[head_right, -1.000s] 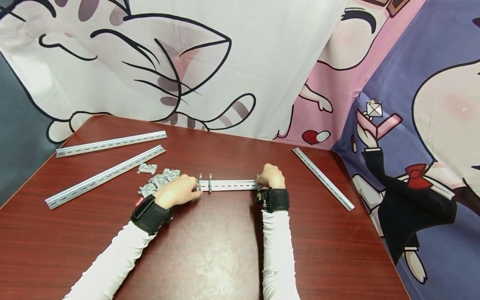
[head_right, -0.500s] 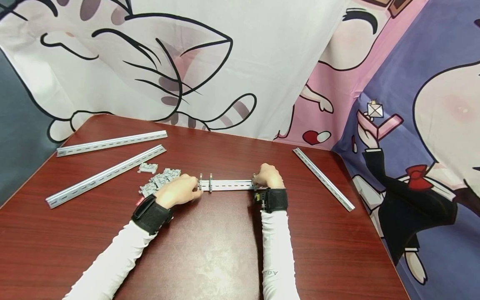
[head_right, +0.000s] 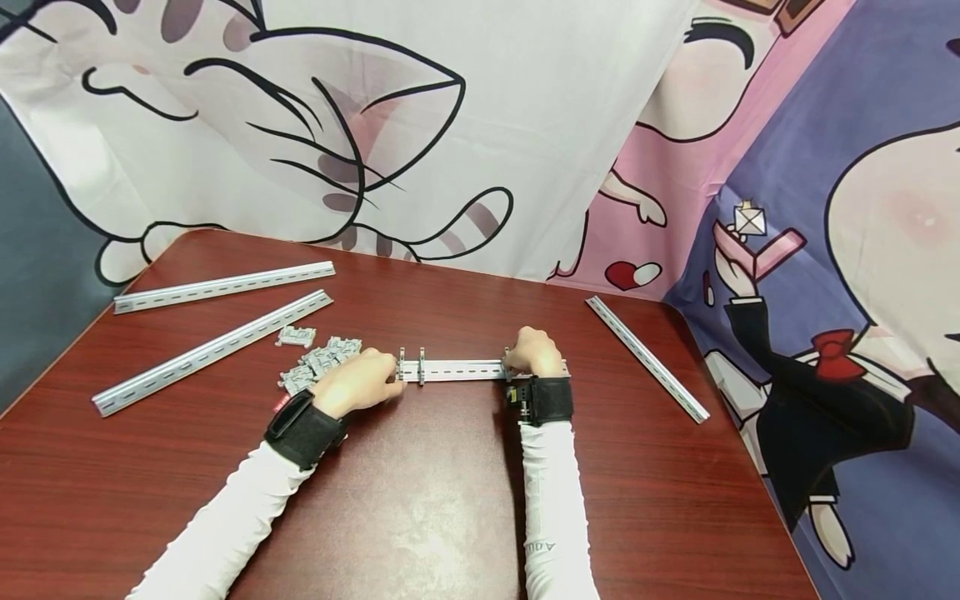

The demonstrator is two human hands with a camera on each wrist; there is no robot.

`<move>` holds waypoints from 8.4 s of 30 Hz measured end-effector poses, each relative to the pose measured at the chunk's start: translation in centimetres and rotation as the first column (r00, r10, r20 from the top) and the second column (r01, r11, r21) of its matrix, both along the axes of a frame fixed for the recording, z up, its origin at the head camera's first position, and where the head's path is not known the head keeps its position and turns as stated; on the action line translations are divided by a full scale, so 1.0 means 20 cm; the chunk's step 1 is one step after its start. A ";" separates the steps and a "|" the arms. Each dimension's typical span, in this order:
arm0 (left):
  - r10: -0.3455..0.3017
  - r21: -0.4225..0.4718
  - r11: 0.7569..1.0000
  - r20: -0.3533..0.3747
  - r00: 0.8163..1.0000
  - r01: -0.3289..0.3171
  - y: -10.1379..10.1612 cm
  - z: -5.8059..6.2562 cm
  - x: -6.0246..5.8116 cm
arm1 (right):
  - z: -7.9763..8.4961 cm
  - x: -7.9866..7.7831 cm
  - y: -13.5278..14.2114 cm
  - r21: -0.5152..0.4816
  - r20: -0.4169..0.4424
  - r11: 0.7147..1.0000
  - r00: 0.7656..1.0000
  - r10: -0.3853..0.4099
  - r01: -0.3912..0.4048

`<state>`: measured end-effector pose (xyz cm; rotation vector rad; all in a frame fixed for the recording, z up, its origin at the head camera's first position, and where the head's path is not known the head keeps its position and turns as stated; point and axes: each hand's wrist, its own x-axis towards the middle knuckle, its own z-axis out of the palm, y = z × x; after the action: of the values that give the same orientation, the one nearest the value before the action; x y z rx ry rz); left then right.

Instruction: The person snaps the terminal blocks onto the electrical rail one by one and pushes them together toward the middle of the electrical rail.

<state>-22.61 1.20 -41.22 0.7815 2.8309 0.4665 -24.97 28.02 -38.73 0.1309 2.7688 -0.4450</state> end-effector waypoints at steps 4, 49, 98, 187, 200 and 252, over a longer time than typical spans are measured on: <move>0.006 -0.004 1.000 0.006 1.000 -0.005 0.00 0.00 0.00 | 0.01 0.00 -0.01 0.012 -0.006 1.000 1.000 0.008 -0.008; 0.006 0.016 1.000 -0.037 0.999 -0.005 0.01 -0.01 0.01 | -0.03 -0.02 -0.08 -0.013 -0.033 0.998 0.997 0.068 -0.068; -0.001 0.017 1.000 -0.074 0.997 0.003 0.02 -0.02 0.03 | 0.01 -0.01 -0.11 -0.111 -0.038 0.989 0.995 0.090 -0.093; -0.027 0.018 0.999 -0.108 0.994 0.029 0.00 -0.03 0.01 | -0.10 0.08 -0.60 0.122 -0.327 0.992 0.945 0.006 0.035; -0.025 0.024 0.999 -0.122 0.992 0.028 0.00 -0.03 0.02 | -0.07 0.07 -0.54 0.139 -0.267 0.987 0.963 -0.042 0.081; -0.030 0.018 0.999 -0.125 0.992 0.033 0.00 -0.02 0.02 | -0.02 0.04 -0.35 0.144 -0.134 0.973 0.978 -0.162 0.181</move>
<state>-22.24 1.19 -41.71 0.8878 2.9277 0.4571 -24.25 21.03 -39.18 0.3964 2.9237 -0.2860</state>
